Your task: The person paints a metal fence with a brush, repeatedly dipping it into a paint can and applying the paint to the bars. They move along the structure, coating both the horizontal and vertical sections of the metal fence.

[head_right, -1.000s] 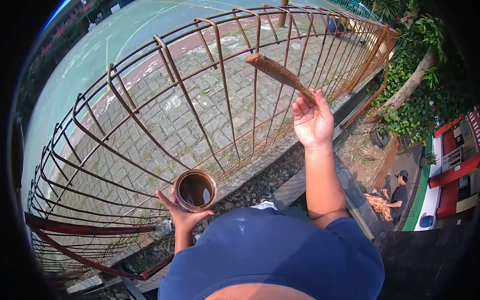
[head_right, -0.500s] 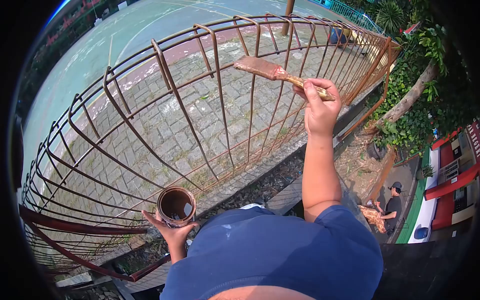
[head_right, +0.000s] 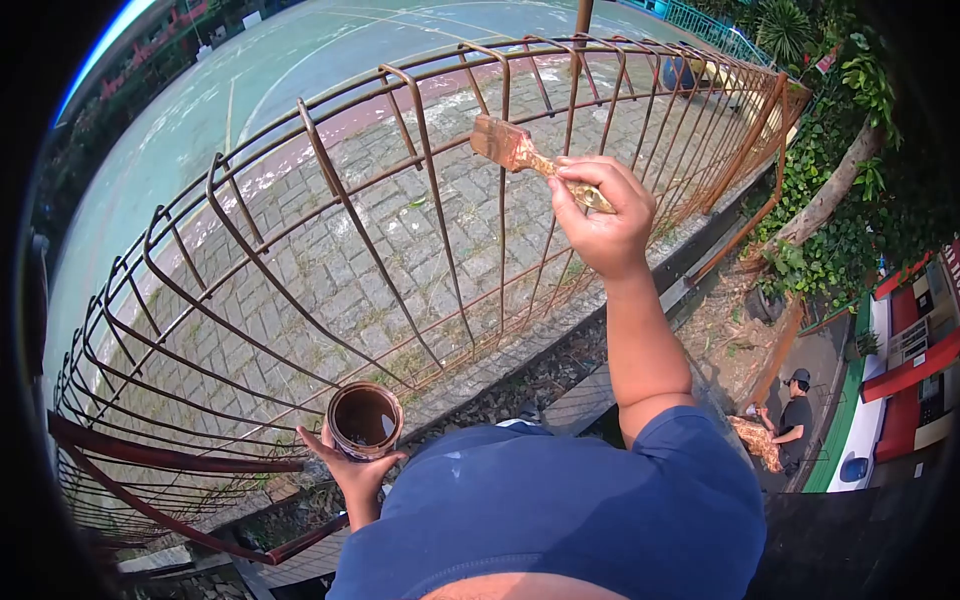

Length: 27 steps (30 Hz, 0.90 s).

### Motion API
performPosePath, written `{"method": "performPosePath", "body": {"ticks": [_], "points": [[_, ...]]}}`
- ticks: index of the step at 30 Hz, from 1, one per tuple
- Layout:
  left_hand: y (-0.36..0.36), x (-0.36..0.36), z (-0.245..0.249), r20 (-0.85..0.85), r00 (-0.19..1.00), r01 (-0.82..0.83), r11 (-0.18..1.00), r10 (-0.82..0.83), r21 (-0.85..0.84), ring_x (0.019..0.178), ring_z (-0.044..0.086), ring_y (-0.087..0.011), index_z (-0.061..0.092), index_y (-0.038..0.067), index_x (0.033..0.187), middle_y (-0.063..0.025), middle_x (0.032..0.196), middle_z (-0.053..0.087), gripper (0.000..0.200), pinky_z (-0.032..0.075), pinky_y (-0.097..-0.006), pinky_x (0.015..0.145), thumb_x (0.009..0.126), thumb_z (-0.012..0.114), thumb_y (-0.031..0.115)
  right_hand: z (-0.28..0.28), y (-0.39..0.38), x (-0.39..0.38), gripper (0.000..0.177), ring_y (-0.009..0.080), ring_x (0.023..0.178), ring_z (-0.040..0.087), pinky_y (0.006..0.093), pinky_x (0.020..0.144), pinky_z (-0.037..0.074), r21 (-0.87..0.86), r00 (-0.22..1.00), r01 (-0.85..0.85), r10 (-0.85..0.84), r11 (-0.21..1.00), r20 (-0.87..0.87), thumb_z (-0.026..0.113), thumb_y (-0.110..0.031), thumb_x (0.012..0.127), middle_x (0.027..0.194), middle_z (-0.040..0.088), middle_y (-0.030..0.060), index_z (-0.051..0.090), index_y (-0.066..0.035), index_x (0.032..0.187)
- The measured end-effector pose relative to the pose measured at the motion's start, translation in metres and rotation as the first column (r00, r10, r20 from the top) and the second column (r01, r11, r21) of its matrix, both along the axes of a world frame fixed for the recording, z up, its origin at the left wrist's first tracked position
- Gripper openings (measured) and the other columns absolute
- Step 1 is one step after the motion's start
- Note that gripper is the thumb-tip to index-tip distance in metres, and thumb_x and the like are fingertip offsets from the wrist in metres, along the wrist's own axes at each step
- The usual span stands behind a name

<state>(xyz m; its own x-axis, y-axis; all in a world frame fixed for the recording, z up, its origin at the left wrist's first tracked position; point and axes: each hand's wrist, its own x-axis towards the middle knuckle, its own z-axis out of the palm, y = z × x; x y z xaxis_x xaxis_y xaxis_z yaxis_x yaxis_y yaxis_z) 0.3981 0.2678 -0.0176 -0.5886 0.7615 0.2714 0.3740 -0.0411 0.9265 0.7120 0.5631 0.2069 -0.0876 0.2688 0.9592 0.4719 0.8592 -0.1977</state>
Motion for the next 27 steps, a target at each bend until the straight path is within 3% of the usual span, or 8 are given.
{"method": "performPosePath", "body": {"ticks": [7, 11, 16, 21, 25, 27], "points": [[-0.005, 0.003, -0.004, -0.002, 1.0, 0.031, 0.999, -0.031, -0.043, 0.136, 0.05, -0.0339, -0.02, 0.011, 0.158, -0.0205, 0.152, 0.042, 0.172, 0.041, -0.0466, 0.115, 0.042, 0.102, 0.047, 0.002, -0.025, -0.022, 0.024, 0.0272, 0.083, 0.073, 0.0362, 0.07, 0.061, 0.168, 0.976, 0.099, -0.129, 0.981, 0.178, 0.078, 0.005, 0.067, 0.094, 0.071, 0.0097, 0.069, -0.007, 0.087], [-0.005, 0.004, 0.0, -0.01, 0.998, 0.065, 0.995, -0.066, -0.073, 0.136, 0.05, -0.0338, -0.02, 0.011, 0.158, -0.0206, 0.151, 0.043, 0.172, 0.041, -0.046, 0.114, 0.043, 0.102, 0.048, 0.002, -0.024, -0.037, 0.024, 0.0265, 0.083, 0.071, 0.0358, 0.072, 0.06, 0.165, 0.946, 0.027, -0.078, 0.986, 0.314, 0.077, 0.003, 0.067, 0.097, 0.07, 0.0077, 0.069, -0.008, 0.086], [-0.003, 0.002, -0.002, -0.101, 0.99, 0.093, 0.992, -0.102, -0.085, 0.135, 0.052, -0.034, -0.02, 0.009, 0.158, -0.0204, 0.15, 0.045, 0.172, 0.041, -0.046, 0.114, 0.043, 0.102, 0.05, 0.003, -0.025, -0.037, 0.021, 0.0254, 0.081, 0.072, 0.0342, 0.069, 0.059, 0.036, 0.999, 0.003, -0.005, 0.999, 0.05, 0.075, 0.006, 0.069, 0.09, 0.07, 0.0096, 0.068, -0.006, 0.084], [-0.001, 0.001, -0.003, -0.055, 0.99, 0.122, 0.988, -0.127, -0.092, 0.134, 0.052, -0.0347, -0.019, 0.008, 0.158, -0.0205, 0.15, 0.046, 0.172, 0.041, -0.0464, 0.114, 0.042, 0.102, 0.05, 0.004, -0.027, -0.026, 0.017, 0.0237, 0.086, 0.073, 0.0316, 0.073, 0.057, -0.035, 0.988, -0.06, 0.054, 0.998, -0.145, 0.072, 0.01, 0.074, 0.088, 0.07, 0.0111, 0.066, -0.003, 0.085], [0.003, 0.007, 0.009, -0.047, 0.992, 0.112, 0.989, -0.117, -0.095, 0.135, 0.052, -0.0347, -0.019, 0.008, 0.158, -0.0215, 0.15, 0.045, 0.172, 0.041, -0.0467, 0.114, 0.042, 0.102, 0.05, -0.013, -0.013, 0.027, 0.013, 0.0212, 0.1, 0.069, 0.0326, 0.085, 0.055, -0.152, 0.864, -0.25, 0.149, 0.956, -0.48, 0.067, 0.011, 0.086, 0.098, 0.068, 0.0107, 0.063, 0.0, 0.092], [0.007, 0.011, 0.012, -0.053, 0.992, 0.109, 0.99, -0.114, -0.09, 0.135, 0.051, -0.0344, -0.019, 0.008, 0.158, -0.0225, 0.15, 0.044, 0.172, 0.041, -0.0468, 0.114, 0.042, 0.102, 0.049, -0.018, 0.01, 0.052, 0.012, 0.0212, 0.1, 0.069, 0.0325, 0.087, 0.055, -0.157, 0.827, -0.281, 0.156, 0.947, -0.54, 0.068, 0.01, 0.087, 0.098, 0.068, 0.0097, 0.063, 0.001, 0.093]]}}
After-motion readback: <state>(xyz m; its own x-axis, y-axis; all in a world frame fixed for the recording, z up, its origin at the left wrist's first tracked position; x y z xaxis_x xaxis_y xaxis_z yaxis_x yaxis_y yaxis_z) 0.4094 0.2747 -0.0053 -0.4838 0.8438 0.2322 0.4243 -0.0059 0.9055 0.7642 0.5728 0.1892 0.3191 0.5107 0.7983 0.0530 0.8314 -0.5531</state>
